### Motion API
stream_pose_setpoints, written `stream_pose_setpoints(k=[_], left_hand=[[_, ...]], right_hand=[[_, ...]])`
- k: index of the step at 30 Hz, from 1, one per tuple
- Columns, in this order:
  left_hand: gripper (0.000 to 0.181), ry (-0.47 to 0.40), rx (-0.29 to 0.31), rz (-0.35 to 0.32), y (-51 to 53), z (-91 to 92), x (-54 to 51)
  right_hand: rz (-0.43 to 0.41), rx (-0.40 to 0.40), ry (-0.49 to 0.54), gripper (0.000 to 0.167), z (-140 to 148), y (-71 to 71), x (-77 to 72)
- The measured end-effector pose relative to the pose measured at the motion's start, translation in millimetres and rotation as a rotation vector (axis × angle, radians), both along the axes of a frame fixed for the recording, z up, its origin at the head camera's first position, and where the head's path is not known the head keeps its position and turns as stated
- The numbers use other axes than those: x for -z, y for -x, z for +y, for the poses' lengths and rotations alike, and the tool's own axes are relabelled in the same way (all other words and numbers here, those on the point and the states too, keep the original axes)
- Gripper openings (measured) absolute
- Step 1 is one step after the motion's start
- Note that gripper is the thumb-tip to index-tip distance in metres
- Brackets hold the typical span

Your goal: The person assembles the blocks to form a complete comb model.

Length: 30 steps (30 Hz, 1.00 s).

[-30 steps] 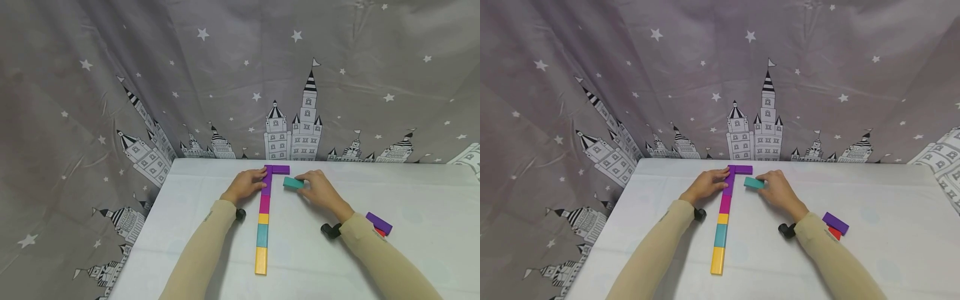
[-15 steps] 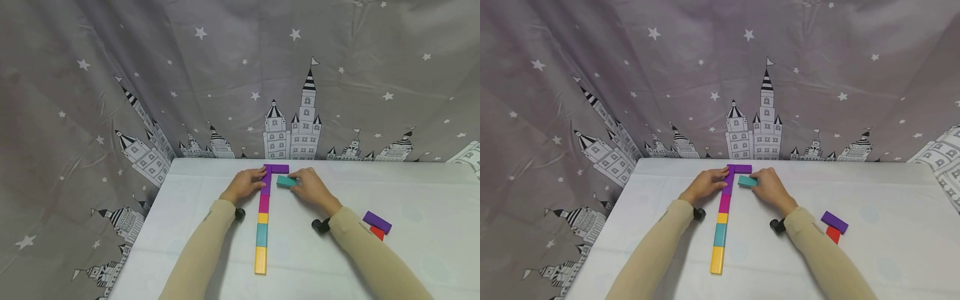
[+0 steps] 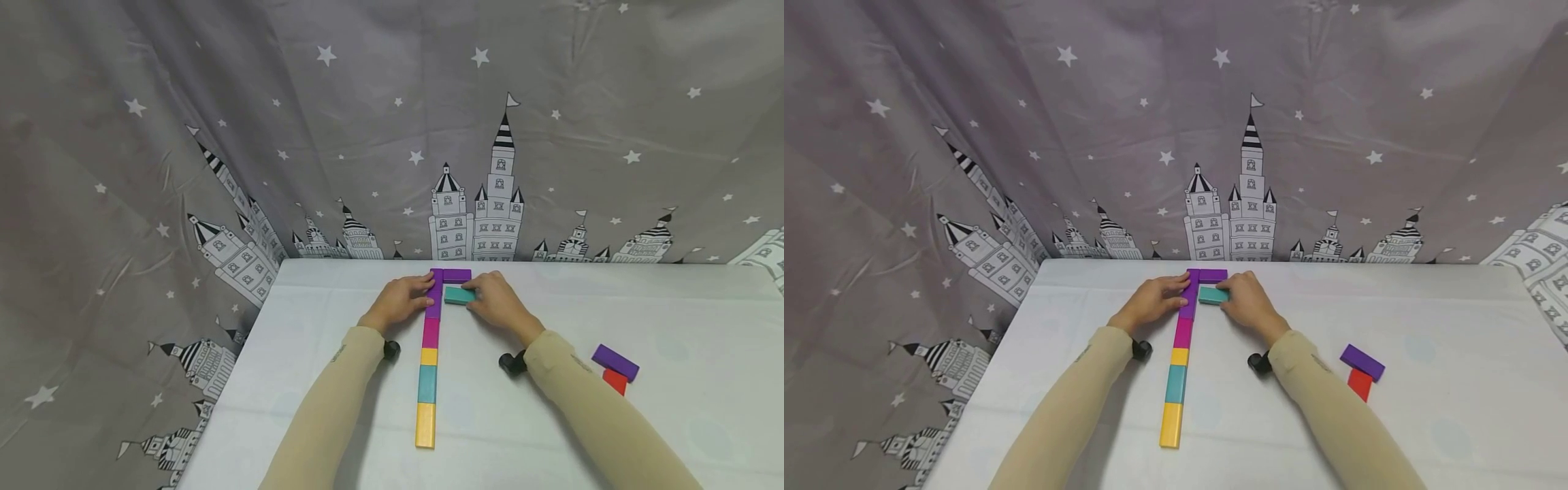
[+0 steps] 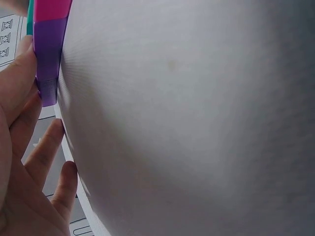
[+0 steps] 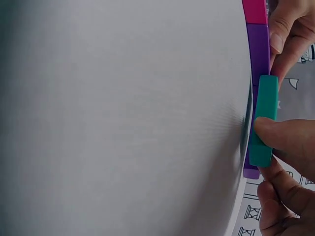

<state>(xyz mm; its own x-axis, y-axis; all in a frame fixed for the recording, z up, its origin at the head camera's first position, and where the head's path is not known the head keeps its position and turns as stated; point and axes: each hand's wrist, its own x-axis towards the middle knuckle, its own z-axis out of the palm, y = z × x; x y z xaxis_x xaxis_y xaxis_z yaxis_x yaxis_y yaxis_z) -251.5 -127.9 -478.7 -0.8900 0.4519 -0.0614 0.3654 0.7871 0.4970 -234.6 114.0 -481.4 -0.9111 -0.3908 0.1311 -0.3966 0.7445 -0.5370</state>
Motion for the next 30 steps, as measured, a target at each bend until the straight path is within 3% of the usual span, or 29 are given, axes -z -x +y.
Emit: stream_pose_setpoints(k=[22,30], left_hand=[[0.054,0.005,-0.007,-0.012,0.7,0.2,0.5],[0.054,0.004,-0.001,0.002,1.4,-0.7,1.7]], right_hand=[[-0.058,-0.003,-0.009,0.041,-3.4,6.1,-4.7],[0.024,0.022,-0.025,0.041,17.9,-4.2,-20.1]])
